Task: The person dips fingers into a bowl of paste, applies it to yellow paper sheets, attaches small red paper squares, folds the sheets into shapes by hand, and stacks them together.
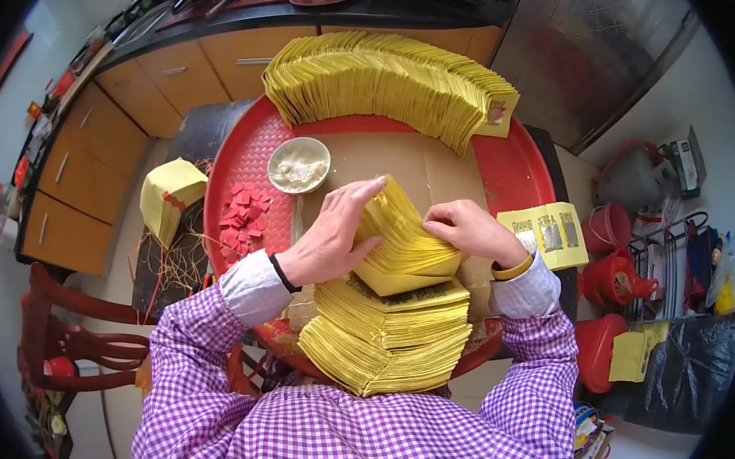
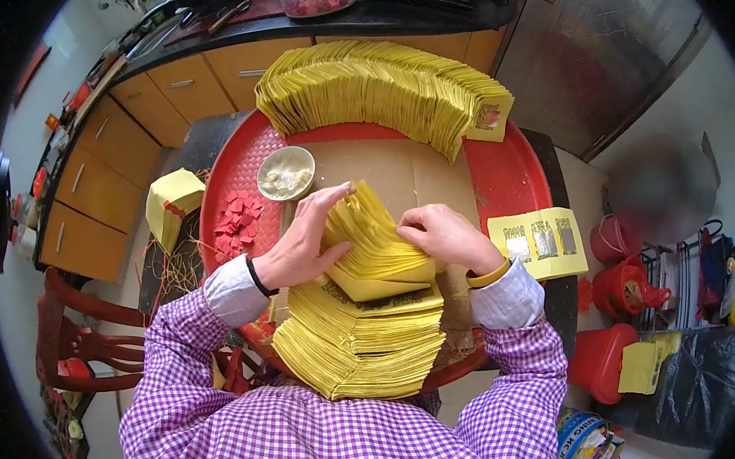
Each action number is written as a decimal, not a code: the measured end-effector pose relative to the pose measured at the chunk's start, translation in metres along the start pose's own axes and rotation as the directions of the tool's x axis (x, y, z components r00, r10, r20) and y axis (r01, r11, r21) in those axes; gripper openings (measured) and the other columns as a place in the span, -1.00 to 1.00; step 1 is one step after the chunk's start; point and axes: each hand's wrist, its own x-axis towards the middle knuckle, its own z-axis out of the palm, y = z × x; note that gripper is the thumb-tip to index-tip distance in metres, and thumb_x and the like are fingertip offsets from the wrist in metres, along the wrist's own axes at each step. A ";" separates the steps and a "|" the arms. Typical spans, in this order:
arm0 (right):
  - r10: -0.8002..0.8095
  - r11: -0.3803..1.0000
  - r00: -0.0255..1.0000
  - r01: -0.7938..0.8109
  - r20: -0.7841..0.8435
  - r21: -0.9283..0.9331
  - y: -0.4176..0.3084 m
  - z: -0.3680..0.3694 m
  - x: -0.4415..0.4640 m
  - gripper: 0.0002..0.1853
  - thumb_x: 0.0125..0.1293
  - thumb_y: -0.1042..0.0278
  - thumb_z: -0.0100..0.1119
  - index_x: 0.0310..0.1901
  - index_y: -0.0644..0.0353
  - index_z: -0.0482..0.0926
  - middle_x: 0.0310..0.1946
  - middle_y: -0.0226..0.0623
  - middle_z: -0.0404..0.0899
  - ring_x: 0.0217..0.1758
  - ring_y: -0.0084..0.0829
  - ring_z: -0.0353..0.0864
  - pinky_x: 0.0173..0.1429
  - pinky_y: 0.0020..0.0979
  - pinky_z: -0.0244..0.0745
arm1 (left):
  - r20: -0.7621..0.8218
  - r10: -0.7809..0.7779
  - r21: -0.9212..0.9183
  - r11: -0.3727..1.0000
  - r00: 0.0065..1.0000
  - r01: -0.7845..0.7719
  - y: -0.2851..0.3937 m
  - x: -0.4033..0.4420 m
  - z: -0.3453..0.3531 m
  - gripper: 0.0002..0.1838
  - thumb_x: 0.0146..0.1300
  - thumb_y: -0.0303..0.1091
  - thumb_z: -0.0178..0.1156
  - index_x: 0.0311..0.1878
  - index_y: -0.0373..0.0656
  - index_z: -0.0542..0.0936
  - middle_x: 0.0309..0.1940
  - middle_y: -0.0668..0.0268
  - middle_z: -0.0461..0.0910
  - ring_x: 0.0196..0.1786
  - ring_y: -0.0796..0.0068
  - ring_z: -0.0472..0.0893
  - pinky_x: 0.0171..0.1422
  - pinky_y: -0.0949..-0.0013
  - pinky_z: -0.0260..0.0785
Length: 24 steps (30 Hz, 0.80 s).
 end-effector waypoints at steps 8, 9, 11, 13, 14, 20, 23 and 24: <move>0.032 0.999 0.989 -0.026 -0.143 0.044 0.007 0.000 0.010 -0.67 0.35 0.20 0.12 -0.21 0.37 0.66 -0.34 -0.15 0.70 -0.41 -0.26 0.60 -0.29 -0.29 0.47 | 0.130 -0.021 0.082 0.997 0.991 0.010 -0.001 -0.005 -0.005 -0.15 0.09 -0.54 0.30 0.47 -0.10 0.16 0.05 0.23 0.59 0.11 0.30 0.54 0.40 0.18 0.09; 0.032 0.999 0.989 -0.026 -0.142 0.043 0.005 0.000 0.010 -0.67 0.35 0.20 0.12 -0.21 0.37 0.66 -0.34 -0.15 0.70 -0.41 -0.26 0.60 -0.29 -0.29 0.47 | 0.129 -0.021 0.081 0.997 0.991 0.011 -0.001 -0.004 -0.004 -0.15 0.09 -0.54 0.30 0.47 -0.10 0.16 0.05 0.23 0.59 0.11 0.30 0.54 0.40 0.18 0.09; 0.049 0.998 0.997 -0.046 -0.059 0.038 -0.006 0.001 0.007 -0.68 0.34 0.22 0.12 -0.22 0.37 0.65 -0.37 -0.16 0.69 -0.42 -0.27 0.58 -0.30 -0.30 0.46 | 0.137 -0.013 0.104 0.995 0.990 -0.002 -0.002 0.000 -0.001 -0.16 0.11 -0.52 0.30 0.47 -0.11 0.16 0.02 0.26 0.61 0.09 0.35 0.55 0.38 0.19 0.08; 0.067 0.997 0.998 -0.067 0.020 0.032 -0.013 0.001 0.005 -0.69 0.32 0.23 0.11 -0.24 0.37 0.63 -0.40 -0.17 0.67 -0.44 -0.28 0.56 -0.31 -0.30 0.45 | 0.147 -0.001 0.127 0.992 0.989 -0.018 -0.002 0.003 0.003 -0.18 0.14 -0.50 0.29 0.47 -0.11 0.16 -0.02 0.29 0.63 0.06 0.39 0.56 0.37 0.20 0.07; 0.068 0.997 0.997 -0.069 0.020 0.032 -0.015 0.000 0.005 -0.69 0.32 0.23 0.11 -0.24 0.37 0.63 -0.40 -0.17 0.67 -0.44 -0.28 0.56 -0.31 -0.30 0.45 | 0.147 0.000 0.126 0.992 0.989 -0.019 -0.001 0.004 0.003 -0.18 0.14 -0.50 0.29 0.47 -0.11 0.16 -0.02 0.29 0.63 0.06 0.39 0.56 0.37 0.20 0.07; 0.090 0.995 0.995 -0.091 -0.050 -0.027 -0.007 -0.005 0.019 -0.69 0.34 0.22 0.09 -0.28 0.38 0.60 -0.44 -0.19 0.63 -0.47 -0.35 0.49 -0.34 -0.34 0.41 | 0.062 -0.030 0.073 0.997 0.998 0.025 0.008 0.003 -0.001 -0.22 0.20 -0.43 0.29 0.46 -0.10 0.17 -0.04 0.33 0.67 0.00 0.38 0.57 0.39 0.17 0.03; 0.032 0.999 0.997 -0.031 -0.066 0.004 0.011 -0.013 0.033 -0.68 0.36 0.22 0.07 -0.29 0.38 0.60 -0.46 -0.22 0.61 -0.49 -0.39 0.45 -0.36 -0.36 0.39 | 0.165 -0.131 0.066 0.990 0.977 0.122 0.012 0.005 -0.003 -0.26 0.28 -0.30 0.25 0.47 -0.14 0.15 -0.05 0.28 0.66 0.01 0.32 0.57 0.36 0.18 0.08; 0.031 1.000 0.997 -0.031 -0.068 0.002 0.011 -0.015 0.035 -0.68 0.36 0.22 0.07 -0.29 0.38 0.60 -0.46 -0.22 0.61 -0.49 -0.39 0.45 -0.36 -0.36 0.39 | 0.164 -0.130 0.067 0.991 0.978 0.120 0.012 0.007 -0.003 -0.26 0.28 -0.30 0.25 0.47 -0.14 0.15 -0.05 0.28 0.66 0.01 0.32 0.57 0.36 0.18 0.08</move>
